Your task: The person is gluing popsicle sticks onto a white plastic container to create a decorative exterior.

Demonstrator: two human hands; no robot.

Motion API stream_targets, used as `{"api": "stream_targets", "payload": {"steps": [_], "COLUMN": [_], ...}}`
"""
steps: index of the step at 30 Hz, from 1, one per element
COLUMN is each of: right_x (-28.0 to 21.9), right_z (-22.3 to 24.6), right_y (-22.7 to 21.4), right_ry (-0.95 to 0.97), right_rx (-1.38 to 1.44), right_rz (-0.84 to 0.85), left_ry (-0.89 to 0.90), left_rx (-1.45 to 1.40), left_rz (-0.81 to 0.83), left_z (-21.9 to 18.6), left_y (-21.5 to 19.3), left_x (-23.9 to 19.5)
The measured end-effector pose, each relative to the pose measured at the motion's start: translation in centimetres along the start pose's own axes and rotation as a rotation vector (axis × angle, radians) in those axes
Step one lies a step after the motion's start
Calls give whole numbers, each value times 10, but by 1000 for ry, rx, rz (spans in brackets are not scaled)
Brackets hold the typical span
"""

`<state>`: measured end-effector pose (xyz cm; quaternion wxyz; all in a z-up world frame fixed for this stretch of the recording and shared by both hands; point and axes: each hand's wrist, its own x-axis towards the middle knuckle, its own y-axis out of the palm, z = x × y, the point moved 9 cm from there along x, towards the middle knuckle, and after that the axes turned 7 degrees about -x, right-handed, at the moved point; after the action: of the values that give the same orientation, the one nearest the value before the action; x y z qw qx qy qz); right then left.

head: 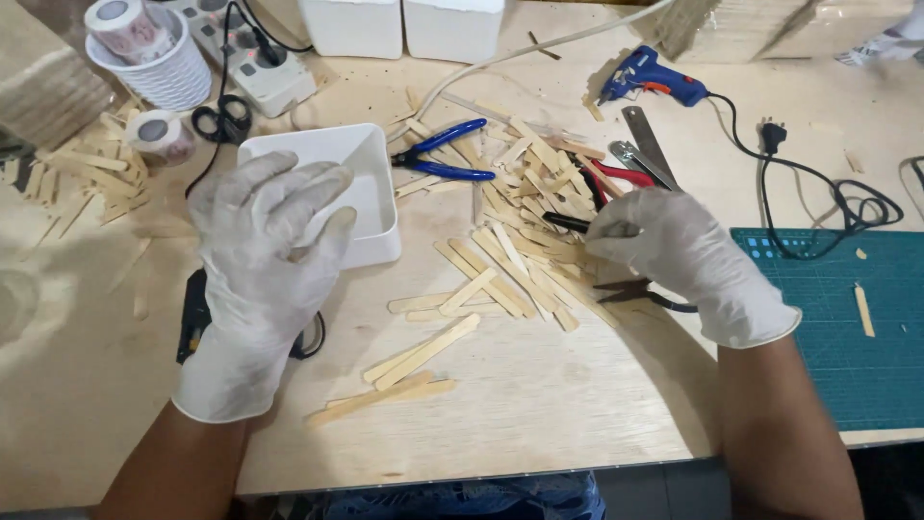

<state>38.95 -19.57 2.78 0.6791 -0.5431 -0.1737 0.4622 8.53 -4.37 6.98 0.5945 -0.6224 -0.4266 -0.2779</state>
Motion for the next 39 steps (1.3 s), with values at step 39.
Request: {"api": "stream_targets", "payload": {"steps": [39], "right_x": [-73], "right_z": [278], "right_y": [109], "right_ry": [-565], "right_rx": [587], "right_rz": [-27], "left_ry": [-1241], "left_rx": [-797], "left_rz": [45], "left_z": [-19], "left_y": [-110], "left_x": [-136]}}
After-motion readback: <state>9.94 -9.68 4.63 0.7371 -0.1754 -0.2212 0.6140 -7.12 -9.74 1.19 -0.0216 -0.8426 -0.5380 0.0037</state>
